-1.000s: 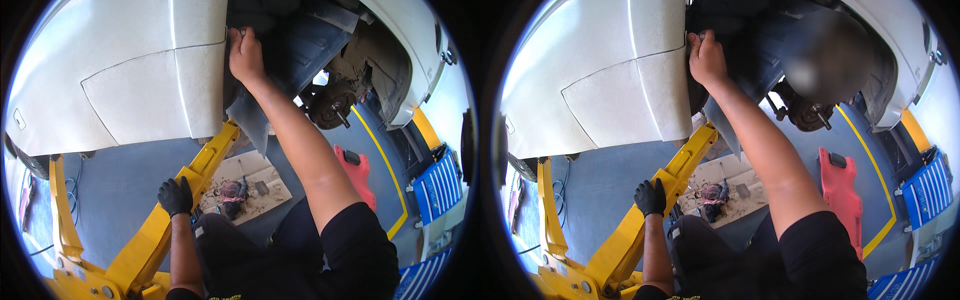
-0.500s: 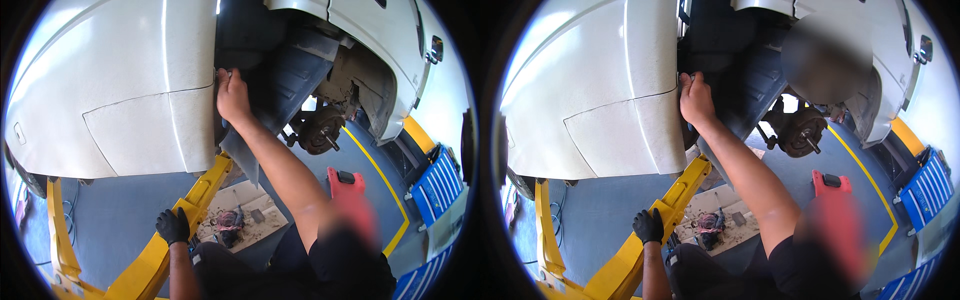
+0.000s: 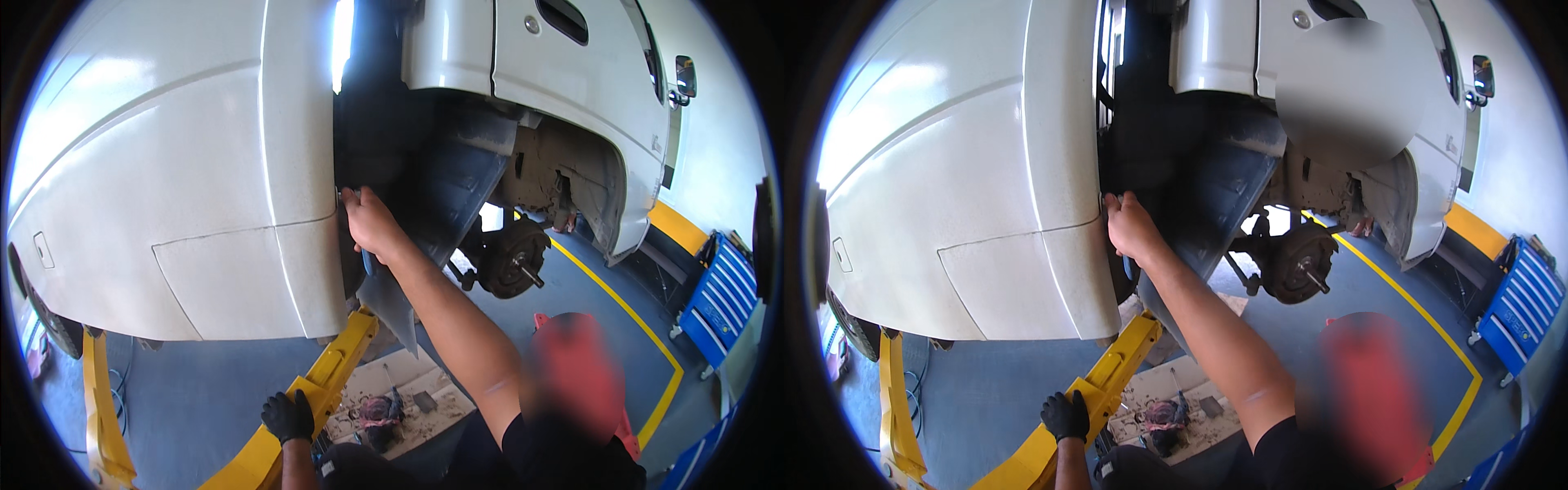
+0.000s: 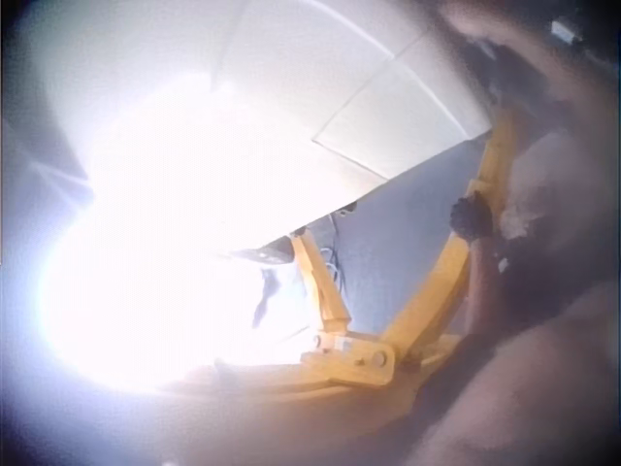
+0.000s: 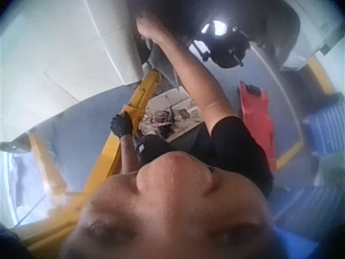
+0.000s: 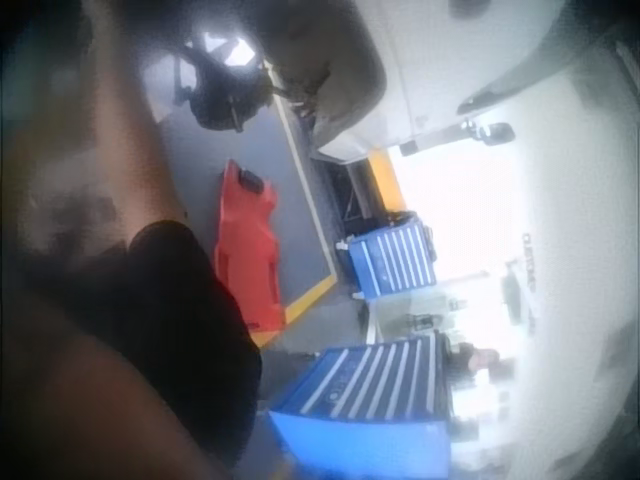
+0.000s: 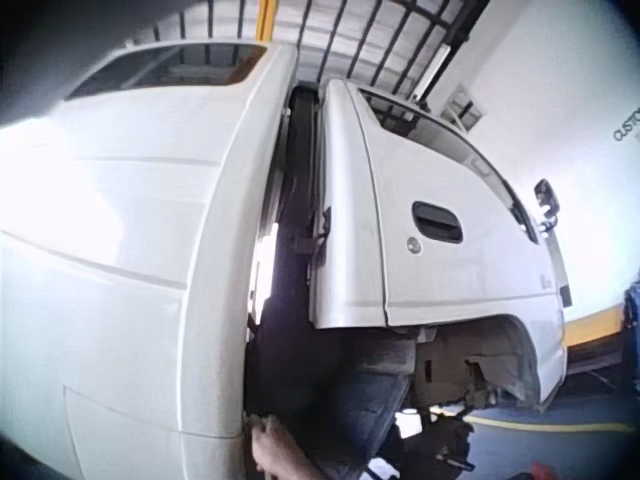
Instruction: The person works under a white van raised on a yellow lift, using a ratchet to loosen and tighten bolts on the suspension area. They retrieve a tool from a blue toolbox, apply spray lubricant, and continue fastening components under the vehicle.
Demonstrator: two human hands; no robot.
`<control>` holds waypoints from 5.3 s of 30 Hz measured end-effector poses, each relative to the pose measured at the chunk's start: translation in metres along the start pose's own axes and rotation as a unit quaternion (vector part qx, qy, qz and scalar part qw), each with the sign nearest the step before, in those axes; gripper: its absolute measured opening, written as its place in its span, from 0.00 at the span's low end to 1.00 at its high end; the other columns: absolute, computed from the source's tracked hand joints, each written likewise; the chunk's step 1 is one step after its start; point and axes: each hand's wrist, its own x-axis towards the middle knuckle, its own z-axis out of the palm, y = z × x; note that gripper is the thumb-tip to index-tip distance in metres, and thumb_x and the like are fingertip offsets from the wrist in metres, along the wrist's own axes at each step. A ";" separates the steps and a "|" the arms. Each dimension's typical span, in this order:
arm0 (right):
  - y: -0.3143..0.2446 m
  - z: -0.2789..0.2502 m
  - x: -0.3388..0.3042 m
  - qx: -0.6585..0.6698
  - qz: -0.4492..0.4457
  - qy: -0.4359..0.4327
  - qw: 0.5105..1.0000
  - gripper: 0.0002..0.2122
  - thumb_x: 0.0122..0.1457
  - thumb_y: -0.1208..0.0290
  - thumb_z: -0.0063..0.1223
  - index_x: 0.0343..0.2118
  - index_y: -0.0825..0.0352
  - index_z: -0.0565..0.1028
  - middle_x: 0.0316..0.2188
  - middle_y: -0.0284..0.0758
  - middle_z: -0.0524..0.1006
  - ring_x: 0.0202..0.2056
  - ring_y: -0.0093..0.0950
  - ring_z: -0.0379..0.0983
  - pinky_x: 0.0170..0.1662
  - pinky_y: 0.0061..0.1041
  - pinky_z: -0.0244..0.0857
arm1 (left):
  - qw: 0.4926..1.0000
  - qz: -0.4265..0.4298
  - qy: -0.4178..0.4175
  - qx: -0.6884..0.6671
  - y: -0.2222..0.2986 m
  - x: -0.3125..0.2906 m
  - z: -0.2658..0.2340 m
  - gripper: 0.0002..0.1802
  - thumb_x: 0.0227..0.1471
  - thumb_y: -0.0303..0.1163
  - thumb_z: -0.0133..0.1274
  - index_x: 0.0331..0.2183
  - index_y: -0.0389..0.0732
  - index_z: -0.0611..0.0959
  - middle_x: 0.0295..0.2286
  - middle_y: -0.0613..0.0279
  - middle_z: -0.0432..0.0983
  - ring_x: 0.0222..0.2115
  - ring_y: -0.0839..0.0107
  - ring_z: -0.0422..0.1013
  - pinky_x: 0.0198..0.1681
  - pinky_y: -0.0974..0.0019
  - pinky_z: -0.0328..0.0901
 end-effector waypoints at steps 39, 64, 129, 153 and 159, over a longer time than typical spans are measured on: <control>0.066 0.020 0.045 -0.062 -0.319 0.233 0.917 0.18 0.70 0.56 0.49 0.38 0.71 0.73 0.24 0.54 0.80 0.30 0.58 0.79 0.32 0.52 0.73 | 0.998 0.058 0.007 0.032 0.014 0.001 0.003 0.28 0.65 0.56 0.44 0.37 0.38 0.79 0.36 0.49 0.77 0.40 0.48 0.74 0.43 0.45 0.66; 0.070 0.021 0.048 -0.037 -0.376 0.229 0.897 0.21 0.71 0.51 0.42 0.37 0.68 0.75 0.25 0.50 0.82 0.27 0.55 0.80 0.31 0.50 0.75 | 0.998 0.050 -0.026 0.026 0.019 0.007 -0.003 0.29 0.65 0.57 0.44 0.40 0.37 0.80 0.38 0.47 0.77 0.42 0.46 0.74 0.45 0.45 0.66; 0.077 0.022 0.057 0.010 -0.342 0.198 0.918 0.21 0.72 0.56 0.43 0.38 0.75 0.73 0.32 0.58 0.79 0.41 0.60 0.76 0.40 0.52 0.67 | 0.998 0.047 -0.028 0.019 0.019 0.010 -0.004 0.30 0.64 0.59 0.45 0.38 0.37 0.79 0.38 0.48 0.77 0.41 0.47 0.73 0.44 0.46 0.66; 0.078 0.031 0.055 -0.046 -0.380 0.210 0.900 0.23 0.74 0.56 0.38 0.34 0.76 0.72 0.27 0.54 0.78 0.33 0.57 0.77 0.31 0.46 0.67 | 0.999 0.022 -0.038 0.019 0.004 0.004 -0.004 0.31 0.65 0.58 0.44 0.40 0.36 0.79 0.39 0.46 0.77 0.43 0.46 0.73 0.46 0.45 0.66; 0.087 0.031 0.053 0.019 -0.375 0.213 0.902 0.18 0.73 0.59 0.42 0.39 0.74 0.72 0.31 0.55 0.78 0.35 0.57 0.77 0.34 0.45 0.68 | 0.998 0.037 -0.047 0.005 0.014 0.006 -0.006 0.31 0.65 0.58 0.44 0.41 0.36 0.80 0.40 0.45 0.77 0.43 0.47 0.73 0.47 0.45 0.65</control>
